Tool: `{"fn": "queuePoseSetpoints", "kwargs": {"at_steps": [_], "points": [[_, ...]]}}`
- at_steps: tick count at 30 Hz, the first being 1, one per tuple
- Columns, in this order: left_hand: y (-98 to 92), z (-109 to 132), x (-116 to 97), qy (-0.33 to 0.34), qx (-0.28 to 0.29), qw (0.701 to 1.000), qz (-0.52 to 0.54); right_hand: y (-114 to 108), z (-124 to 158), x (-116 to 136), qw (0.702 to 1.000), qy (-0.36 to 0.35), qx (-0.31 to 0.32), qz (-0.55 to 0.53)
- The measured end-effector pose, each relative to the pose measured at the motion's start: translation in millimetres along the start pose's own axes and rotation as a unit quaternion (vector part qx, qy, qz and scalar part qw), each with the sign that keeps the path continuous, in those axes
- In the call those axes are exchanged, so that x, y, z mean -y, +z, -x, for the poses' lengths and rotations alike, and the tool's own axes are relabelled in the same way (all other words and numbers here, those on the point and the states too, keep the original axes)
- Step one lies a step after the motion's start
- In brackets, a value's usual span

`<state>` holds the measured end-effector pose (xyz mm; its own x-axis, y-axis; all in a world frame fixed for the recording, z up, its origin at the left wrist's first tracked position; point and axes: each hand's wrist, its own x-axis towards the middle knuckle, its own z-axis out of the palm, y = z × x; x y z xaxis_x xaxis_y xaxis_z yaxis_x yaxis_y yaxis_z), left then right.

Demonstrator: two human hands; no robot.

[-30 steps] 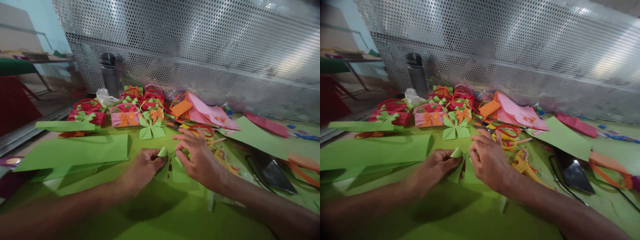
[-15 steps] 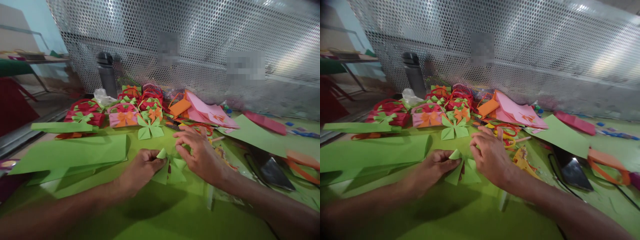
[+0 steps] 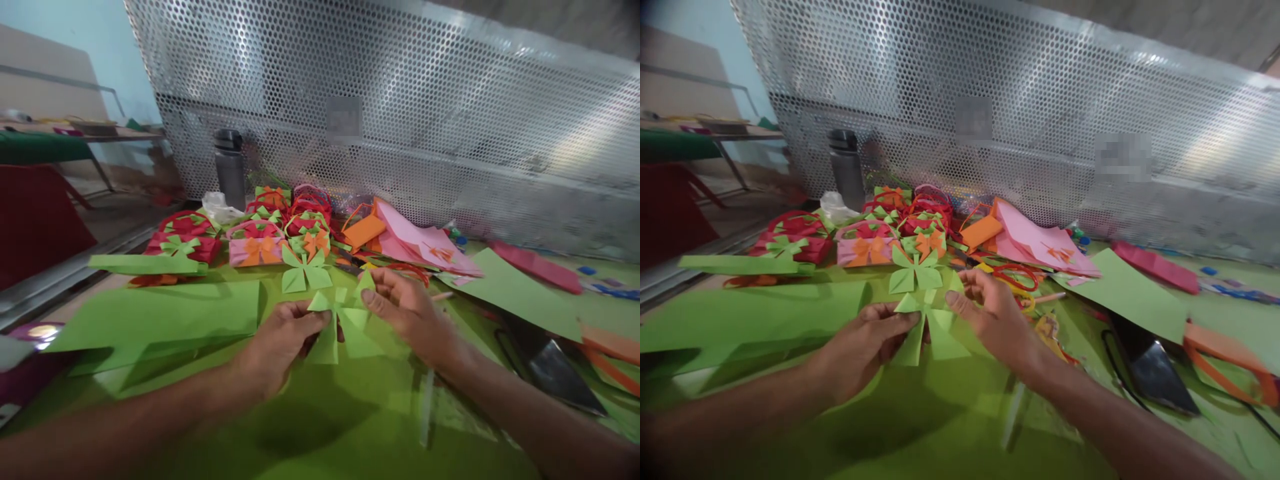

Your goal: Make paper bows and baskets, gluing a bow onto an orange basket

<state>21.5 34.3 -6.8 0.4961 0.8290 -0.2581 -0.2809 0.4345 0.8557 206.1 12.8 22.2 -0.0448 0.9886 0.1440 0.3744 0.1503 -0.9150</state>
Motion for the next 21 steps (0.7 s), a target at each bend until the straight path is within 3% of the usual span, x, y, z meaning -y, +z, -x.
{"fn": "queuePoseSetpoints", "kwargs": {"at_steps": [8,10,15,21], "points": [[2.9,-1,-3,-0.048,-0.049,0.997,0.043,2,-3,-3,0.985,0.06,0.015,-0.16],[1.2,-1,-3,-0.055,-0.063,0.996,0.031,0,-4,-3,0.986,0.066,0.037,-0.148],[-3.3,-3,-1,-0.069,-0.034,0.997,0.018,-4,-5,-8,0.99,0.051,0.086,-0.102],[-4.6,-6,-1,-0.091,-0.086,0.992,0.014,-8,-5,-10,0.989,0.051,0.13,-0.043]]}}
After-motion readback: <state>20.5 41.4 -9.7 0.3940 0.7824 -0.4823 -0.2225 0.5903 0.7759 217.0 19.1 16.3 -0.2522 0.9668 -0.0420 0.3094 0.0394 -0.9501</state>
